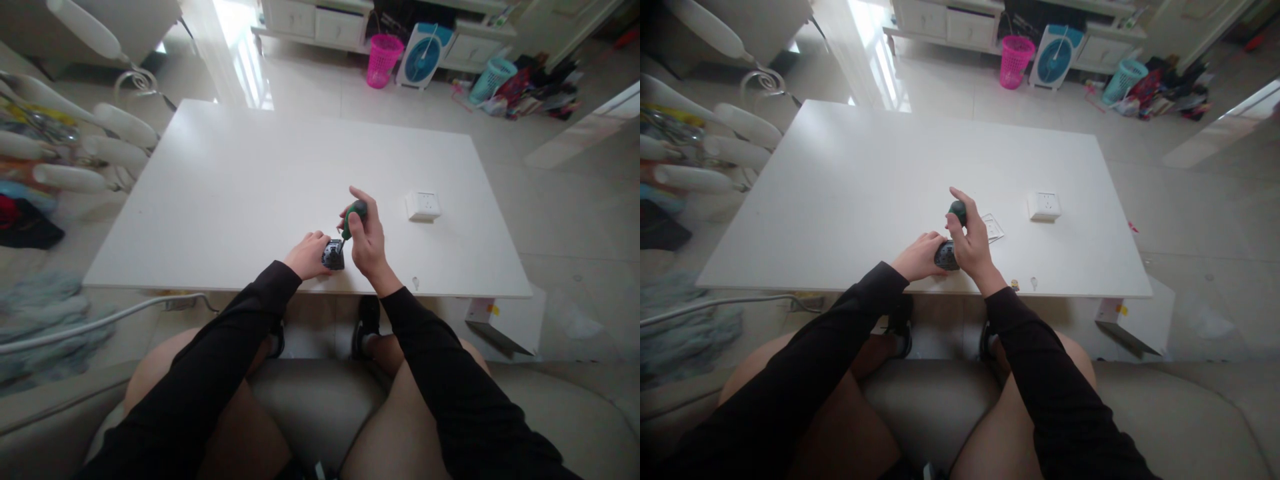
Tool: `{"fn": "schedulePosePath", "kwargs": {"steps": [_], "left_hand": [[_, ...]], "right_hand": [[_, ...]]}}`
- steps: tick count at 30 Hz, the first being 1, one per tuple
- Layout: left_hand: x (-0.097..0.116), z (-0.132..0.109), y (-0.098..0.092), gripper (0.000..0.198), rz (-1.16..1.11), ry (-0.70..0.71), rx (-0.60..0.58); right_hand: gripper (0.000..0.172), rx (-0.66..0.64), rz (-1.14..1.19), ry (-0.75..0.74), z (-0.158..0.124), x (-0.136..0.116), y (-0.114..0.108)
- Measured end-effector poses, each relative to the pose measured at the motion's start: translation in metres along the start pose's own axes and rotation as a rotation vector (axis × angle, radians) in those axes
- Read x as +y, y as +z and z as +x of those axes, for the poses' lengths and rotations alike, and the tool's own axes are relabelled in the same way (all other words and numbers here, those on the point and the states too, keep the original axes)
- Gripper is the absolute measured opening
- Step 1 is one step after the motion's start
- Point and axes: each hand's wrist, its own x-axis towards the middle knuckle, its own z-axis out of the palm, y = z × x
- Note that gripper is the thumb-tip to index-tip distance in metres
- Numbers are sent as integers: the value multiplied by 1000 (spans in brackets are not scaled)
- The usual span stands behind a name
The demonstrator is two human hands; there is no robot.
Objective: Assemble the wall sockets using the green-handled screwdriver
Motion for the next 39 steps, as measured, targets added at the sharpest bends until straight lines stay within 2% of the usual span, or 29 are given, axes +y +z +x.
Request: {"fn": "schedulePosePath", "kwargs": {"steps": [3,6,12,15,20,29,35,39], "left_hand": [[0,0,0,53,5,-5,-4],[-1,0,1,54,8,-3,-5],[-1,1,1,64,5,-2,-14],[-1,0,0,61,8,-4,-16],[0,0,1,60,17,1,-11],[-1,0,1,57,26,-1,-7],[0,1,0,62,17,2,-18],[0,1,0,61,12,5,-12]], "right_hand": [[32,32,2,-17,0,1,-1],[30,85,40,-29,0,3,1],[44,140,134,44,1,-2,4],[41,117,190,57,3,-5,5],[38,-7,255,61,5,-11,5],[29,52,237,45,3,-18,1],[37,155,178,96,0,-8,4],[45,107,202,64,1,-6,6]]}}
